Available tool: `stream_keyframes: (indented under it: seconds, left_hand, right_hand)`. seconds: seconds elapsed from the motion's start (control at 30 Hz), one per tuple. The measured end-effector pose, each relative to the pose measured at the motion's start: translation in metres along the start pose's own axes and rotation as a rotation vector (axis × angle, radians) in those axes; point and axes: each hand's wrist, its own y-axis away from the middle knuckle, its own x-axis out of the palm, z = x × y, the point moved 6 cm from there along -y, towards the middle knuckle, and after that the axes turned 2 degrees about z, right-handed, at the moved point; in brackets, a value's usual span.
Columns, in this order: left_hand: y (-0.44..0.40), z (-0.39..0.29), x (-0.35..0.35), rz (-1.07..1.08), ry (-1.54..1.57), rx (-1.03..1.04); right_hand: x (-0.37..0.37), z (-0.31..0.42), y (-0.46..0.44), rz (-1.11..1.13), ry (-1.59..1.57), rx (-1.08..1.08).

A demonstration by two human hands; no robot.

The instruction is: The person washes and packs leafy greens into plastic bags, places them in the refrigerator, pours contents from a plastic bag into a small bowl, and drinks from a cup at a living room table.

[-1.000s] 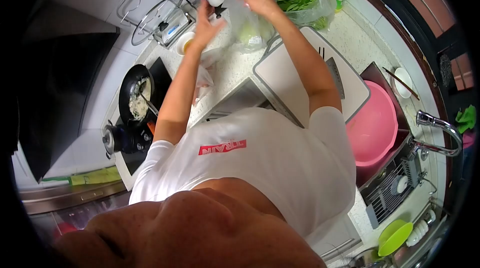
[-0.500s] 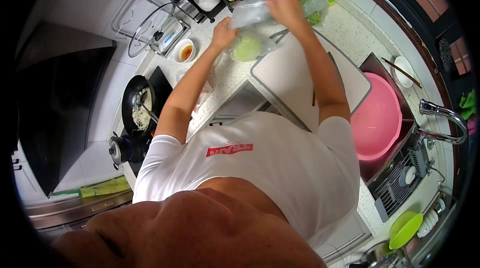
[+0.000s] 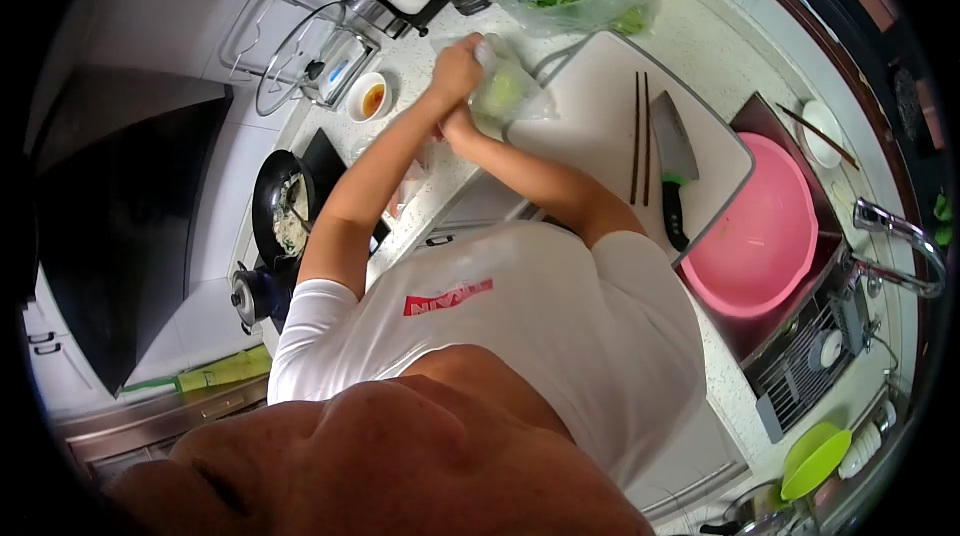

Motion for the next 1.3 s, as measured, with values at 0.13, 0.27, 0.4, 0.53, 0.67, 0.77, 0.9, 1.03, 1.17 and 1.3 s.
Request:
stream_keyframes:
  seconds: [0.13, 0.27, 0.4, 0.53, 0.67, 0.77, 0.9, 1.03, 1.17, 1.3]
  left_hand:
    - [0.017, -0.005, -0.010, -0.150, -0.234, 0.346]
    - [0.022, 0.003, 0.005, -0.081, -0.519, 0.573]
    - [0.022, -0.026, 0.019, -0.250, -0.554, 0.716]
    - [0.032, -0.042, 0.009, -0.273, -0.464, 0.901]
    - [0.036, -0.017, -0.028, -0.335, -0.312, 0.547]
    - [0.021, 0.034, -0.007, -0.439, 0.561, -0.114]
    - [-0.001, 0.050, 0.036, -0.218, 1.356, -0.252]
    - [-0.004, 0.056, 0.041, -0.149, 1.605, -0.488]
    - [-0.008, 0.057, 0.054, -0.156, 1.765, -0.539]
    - [-0.015, 0.064, 0.059, -0.109, 1.621, -0.478]
  right_hand:
    - [0.002, 0.037, 0.058, 0.479, 0.562, 0.295]
    - [-0.030, 0.144, 0.035, 0.434, 1.150, -0.083]
    - [0.010, 0.209, -0.008, 0.231, 1.274, -0.786]
    - [0.008, 0.151, -0.083, 0.473, 1.637, -0.523]
    - [-0.069, 0.146, -0.087, 0.225, 0.707, 0.084]
    - [-0.077, 0.143, -0.056, 0.161, 0.470, -0.009]
    - [-0.067, 0.143, -0.024, 0.175, 0.654, -0.317]
    - [-0.039, 0.164, 0.029, -0.040, 0.949, -0.713]
    - [-0.037, 0.154, 0.022, -0.049, 0.956, -0.640]
    - [-0.032, 0.162, 0.005, -0.070, 1.050, -0.690]
